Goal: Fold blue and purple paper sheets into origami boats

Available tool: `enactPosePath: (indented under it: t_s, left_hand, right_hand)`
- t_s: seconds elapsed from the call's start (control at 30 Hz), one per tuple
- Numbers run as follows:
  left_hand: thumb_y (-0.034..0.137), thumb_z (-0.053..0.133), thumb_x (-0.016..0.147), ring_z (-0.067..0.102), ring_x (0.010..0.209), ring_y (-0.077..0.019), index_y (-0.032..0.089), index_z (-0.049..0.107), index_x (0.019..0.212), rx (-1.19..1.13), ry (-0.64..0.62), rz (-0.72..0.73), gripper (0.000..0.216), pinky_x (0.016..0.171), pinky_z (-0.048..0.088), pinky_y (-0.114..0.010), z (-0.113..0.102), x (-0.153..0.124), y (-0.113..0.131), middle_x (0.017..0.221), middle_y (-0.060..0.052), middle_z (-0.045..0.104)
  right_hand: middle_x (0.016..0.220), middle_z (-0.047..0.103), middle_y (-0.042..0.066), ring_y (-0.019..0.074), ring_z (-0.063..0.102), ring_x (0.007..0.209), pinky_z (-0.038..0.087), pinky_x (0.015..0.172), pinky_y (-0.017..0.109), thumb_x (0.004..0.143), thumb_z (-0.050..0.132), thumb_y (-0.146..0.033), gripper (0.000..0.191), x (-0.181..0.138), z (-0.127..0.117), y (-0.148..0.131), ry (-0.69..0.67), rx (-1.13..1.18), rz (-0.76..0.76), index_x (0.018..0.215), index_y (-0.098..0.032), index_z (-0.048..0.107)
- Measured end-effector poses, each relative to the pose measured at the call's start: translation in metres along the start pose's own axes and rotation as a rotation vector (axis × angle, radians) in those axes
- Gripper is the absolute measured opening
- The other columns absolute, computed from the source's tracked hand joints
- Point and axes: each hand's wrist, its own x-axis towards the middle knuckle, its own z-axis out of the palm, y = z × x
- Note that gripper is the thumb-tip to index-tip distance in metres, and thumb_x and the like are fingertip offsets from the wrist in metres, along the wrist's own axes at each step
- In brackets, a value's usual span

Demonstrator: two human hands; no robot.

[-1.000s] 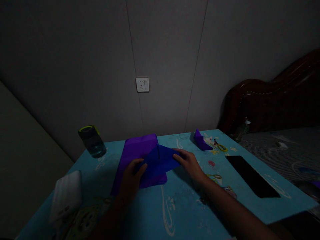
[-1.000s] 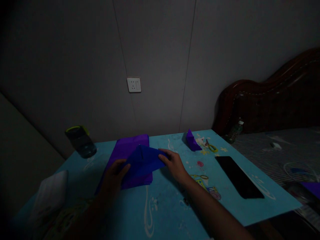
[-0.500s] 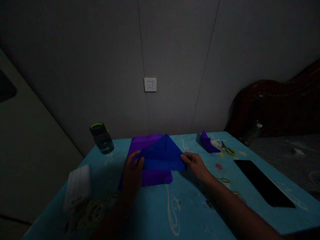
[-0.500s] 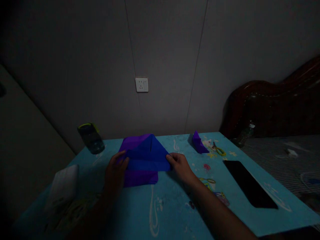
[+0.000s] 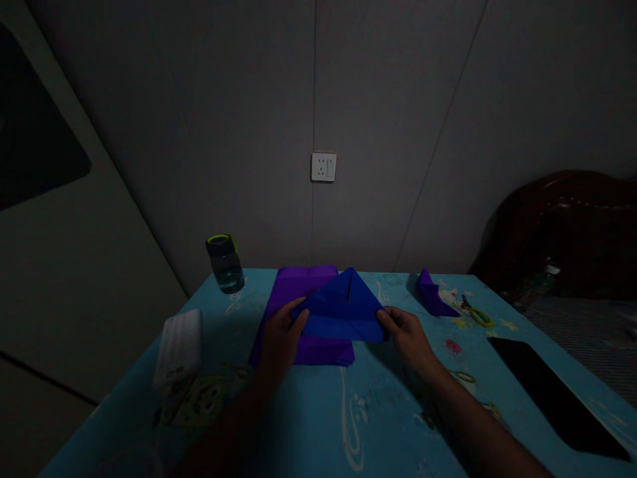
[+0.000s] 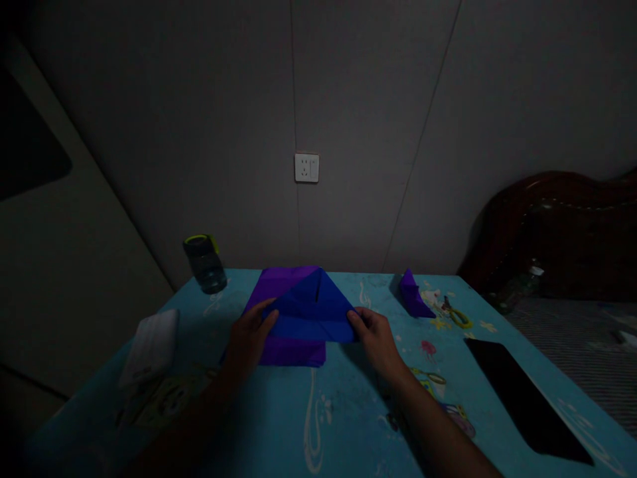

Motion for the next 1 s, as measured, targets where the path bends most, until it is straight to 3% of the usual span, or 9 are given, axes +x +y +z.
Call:
enactPosePath:
  t_s: [0.17,0.43,0.7,0.77,0.87,1.0]
  left_hand:
    - [0.042,0.062,0.081,0.068,0.094,-0.0221,0.02,0.07,0.105,-0.026,-0.044,-0.004,0.033,0.083,0.05,-0.032,0.0,0.0,-0.003,0.099,-0.004,0.075]
    - [0.048,0.058,0.082,0.058,0.059,-0.0158,0.019,0.065,0.069,0.023,-0.143,-0.014,0.032,0.056,0.045,-0.025,-0.002,0.0,-0.001,0.06,0.002,0.061]
    - [0.052,0.052,0.084,0.056,0.055,-0.0156,0.02,0.062,0.07,0.005,-0.24,0.004,0.037,0.053,0.05,-0.027,-0.003,-0.003,0.004,0.059,0.003,0.057]
    - [0.047,0.056,0.083,0.059,0.064,-0.0171,0.02,0.063,0.069,0.027,-0.227,0.05,0.031,0.064,0.051,-0.029,-0.003,-0.002,0.004,0.066,0.001,0.06]
    - [0.037,0.059,0.082,0.061,0.083,-0.02,0.022,0.068,0.077,0.156,-0.158,0.238,0.019,0.081,0.049,-0.032,-0.004,0.0,0.001,0.084,-0.003,0.063]
    - [0.034,0.053,0.089,0.06,0.079,-0.0215,0.024,0.072,0.09,0.451,-0.117,0.483,0.022,0.08,0.048,-0.035,-0.01,0.003,-0.007,0.08,-0.005,0.064]
  right_hand:
    - [0.064,0.058,0.0,0.0143,0.049,0.057,0.039,0.052,0.025,0.079,0.065,-0.055,0.039,0.001,-0.001,0.005,0.033,0.001,-0.035,0.078,-0.016,0.066]
    - [0.073,0.068,0.003,0.0181,0.058,0.064,0.046,0.058,0.028,0.08,0.066,-0.055,0.04,0.0,-0.006,0.002,0.088,-0.02,-0.079,0.089,-0.017,0.072]
    - [0.085,0.076,0.006,0.0239,0.068,0.076,0.052,0.072,0.035,0.065,0.079,-0.052,0.042,0.007,-0.013,-0.003,0.16,0.089,0.028,0.09,-0.018,0.076]
    - [0.084,0.076,0.007,0.024,0.068,0.076,0.052,0.071,0.035,0.066,0.078,-0.053,0.044,0.007,-0.015,-0.003,0.162,0.062,0.005,0.091,-0.017,0.075]
    - [0.082,0.074,0.008,0.0236,0.066,0.076,0.052,0.07,0.036,0.073,0.073,-0.053,0.04,0.007,-0.019,-0.004,0.156,-0.045,-0.084,0.09,-0.017,0.074]
    - [0.094,0.067,0.008,0.024,0.062,0.088,0.049,0.077,0.037,0.079,0.069,-0.05,0.029,0.007,-0.023,-0.003,0.219,-0.267,-0.325,0.084,-0.021,0.073]
